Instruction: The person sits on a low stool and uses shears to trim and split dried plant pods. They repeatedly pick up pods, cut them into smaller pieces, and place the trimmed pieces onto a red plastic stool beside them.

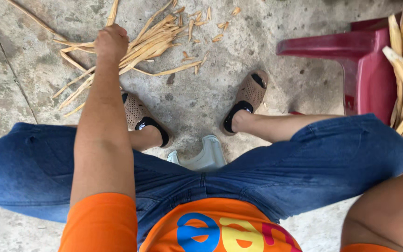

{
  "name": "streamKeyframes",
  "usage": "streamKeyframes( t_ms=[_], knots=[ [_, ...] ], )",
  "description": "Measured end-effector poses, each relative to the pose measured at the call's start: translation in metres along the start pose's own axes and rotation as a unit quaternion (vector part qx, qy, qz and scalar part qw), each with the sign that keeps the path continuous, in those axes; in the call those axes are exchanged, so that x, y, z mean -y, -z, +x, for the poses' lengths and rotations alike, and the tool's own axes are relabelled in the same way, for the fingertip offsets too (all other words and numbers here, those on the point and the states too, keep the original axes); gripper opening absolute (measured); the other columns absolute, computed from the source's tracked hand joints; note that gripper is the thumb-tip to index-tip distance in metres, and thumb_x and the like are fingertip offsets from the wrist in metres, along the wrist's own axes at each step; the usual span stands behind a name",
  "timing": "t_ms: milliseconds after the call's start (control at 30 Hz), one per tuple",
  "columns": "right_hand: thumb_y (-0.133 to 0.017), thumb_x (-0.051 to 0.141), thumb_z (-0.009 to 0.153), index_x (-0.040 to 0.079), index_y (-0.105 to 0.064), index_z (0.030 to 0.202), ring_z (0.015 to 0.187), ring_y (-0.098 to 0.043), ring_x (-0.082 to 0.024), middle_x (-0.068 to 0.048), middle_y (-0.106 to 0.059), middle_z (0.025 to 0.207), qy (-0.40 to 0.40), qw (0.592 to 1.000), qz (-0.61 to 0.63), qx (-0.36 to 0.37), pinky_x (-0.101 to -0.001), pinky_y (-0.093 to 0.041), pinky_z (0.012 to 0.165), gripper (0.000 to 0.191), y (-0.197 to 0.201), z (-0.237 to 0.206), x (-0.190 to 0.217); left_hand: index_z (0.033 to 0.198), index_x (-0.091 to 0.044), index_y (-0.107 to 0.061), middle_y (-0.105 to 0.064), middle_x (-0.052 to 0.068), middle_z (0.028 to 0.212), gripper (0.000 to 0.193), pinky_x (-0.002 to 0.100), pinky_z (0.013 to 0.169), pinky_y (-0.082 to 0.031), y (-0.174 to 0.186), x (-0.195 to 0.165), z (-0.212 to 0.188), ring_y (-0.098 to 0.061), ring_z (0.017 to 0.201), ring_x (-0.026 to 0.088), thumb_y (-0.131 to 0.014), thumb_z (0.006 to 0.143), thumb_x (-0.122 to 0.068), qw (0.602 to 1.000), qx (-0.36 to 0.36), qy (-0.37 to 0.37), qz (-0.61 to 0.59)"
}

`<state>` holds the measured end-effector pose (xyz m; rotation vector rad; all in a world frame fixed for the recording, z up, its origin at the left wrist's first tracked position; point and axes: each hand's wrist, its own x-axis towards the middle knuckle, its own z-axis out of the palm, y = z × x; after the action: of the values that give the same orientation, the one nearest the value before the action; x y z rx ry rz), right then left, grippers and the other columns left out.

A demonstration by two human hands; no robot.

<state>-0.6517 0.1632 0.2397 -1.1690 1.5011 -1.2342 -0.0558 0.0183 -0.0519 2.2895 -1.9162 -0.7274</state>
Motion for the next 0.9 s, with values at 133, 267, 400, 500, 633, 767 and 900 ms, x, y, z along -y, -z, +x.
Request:
streamKeyframes(
  t_ms=[133, 267, 400, 500, 633, 767, 900],
  knots=[
    [-0.067, 0.034, 0.114, 0.000, -0.049, 0.141, 0.058, -0.055, -0.017, -0.014, -0.067, 0.089, -0.030, 0.995, 0.035, 0.084, -0.0276, -0.045, 0.057, 0.047, -0.058, 0.002, 0.034, 0.114, -0.012, -0.070, -0.066, 0.020, 0.113, 0.024, 0.044, 0.092, -0.054, -0.014, -0.001, 0.025, -0.067, 0.103, 0.038, -0.075, 0.093, -0.024, 0.999, 0.004, 0.027, 0.031],
    [-0.071, 0.035, 0.112, 0.000, -0.047, 0.140, 0.057, -0.053, -0.015, -0.013, -0.067, 0.091, -0.080, 0.989, 0.024, 0.120, -0.0251, -0.045, 0.054, 0.051, -0.098, 0.028, 0.054, 0.126, -0.010, -0.065, -0.062, 0.017, 0.129, 0.038, 0.045, 0.094, -0.055, -0.020, 0.008, 0.047, -0.066, 0.111, 0.037, -0.080, 0.091, -0.017, 0.998, -0.030, 0.034, -0.054],
    [-0.075, 0.036, 0.109, -0.002, -0.049, 0.139, 0.057, -0.055, -0.016, -0.015, -0.069, 0.090, -0.097, 0.989, 0.024, 0.106, -0.0240, -0.044, 0.053, 0.055, -0.130, 0.042, 0.069, 0.137, -0.006, -0.050, -0.054, 0.026, 0.133, 0.064, 0.044, 0.095, -0.053, -0.022, 0.005, 0.066, -0.062, 0.111, 0.039, -0.086, 0.086, -0.020, 0.996, -0.011, 0.061, -0.057],
    [-0.077, 0.032, 0.106, -0.002, -0.050, 0.136, 0.058, -0.057, -0.015, -0.014, -0.069, 0.089, -0.108, 0.989, 0.022, 0.096, -0.0245, -0.046, 0.053, 0.053, -0.151, 0.043, 0.083, 0.140, -0.003, -0.042, -0.045, 0.028, 0.143, 0.063, 0.043, 0.089, -0.058, -0.026, -0.007, 0.076, -0.065, 0.108, 0.039, -0.078, 0.093, -0.024, 0.981, 0.074, 0.169, -0.053],
    [-0.079, 0.021, 0.105, -0.005, -0.056, 0.133, 0.062, -0.061, -0.017, -0.017, -0.070, 0.090, -0.116, 0.990, 0.011, 0.083, -0.0256, -0.048, 0.055, 0.044, -0.173, 0.050, 0.101, 0.134, 0.000, -0.043, -0.037, 0.032, 0.149, 0.053, 0.042, 0.078, -0.064, -0.041, -0.009, 0.074, -0.065, 0.101, 0.038, -0.071, 0.097, -0.026, 0.977, 0.066, 0.203, 0.008],
    [-0.077, 0.017, 0.101, -0.006, -0.061, 0.134, 0.062, -0.063, -0.016, -0.017, -0.071, 0.090, -0.122, 0.989, 0.026, 0.082, -0.0238, -0.049, 0.055, 0.043, -0.186, 0.053, 0.111, 0.115, -0.004, -0.055, -0.059, 0.024, 0.121, 0.043, 0.048, 0.078, -0.056, -0.046, 0.001, 0.073, -0.063, 0.112, 0.037, -0.075, 0.093, -0.035, 0.983, -0.013, 0.076, 0.165],
    [-0.075, 0.014, 0.102, -0.006, -0.060, 0.135, 0.062, -0.062, -0.014, -0.017, -0.071, 0.090, -0.096, 0.991, 0.018, 0.093, -0.0222, -0.049, 0.055, 0.042, -0.187, 0.043, 0.114, 0.113, 0.000, -0.059, -0.070, 0.021, 0.110, 0.031, 0.035, 0.075, -0.060, -0.018, -0.013, 0.076, -0.072, 0.096, 0.027, -0.064, 0.108, -0.030, 0.995, 0.005, 0.021, -0.099]
  ],
)
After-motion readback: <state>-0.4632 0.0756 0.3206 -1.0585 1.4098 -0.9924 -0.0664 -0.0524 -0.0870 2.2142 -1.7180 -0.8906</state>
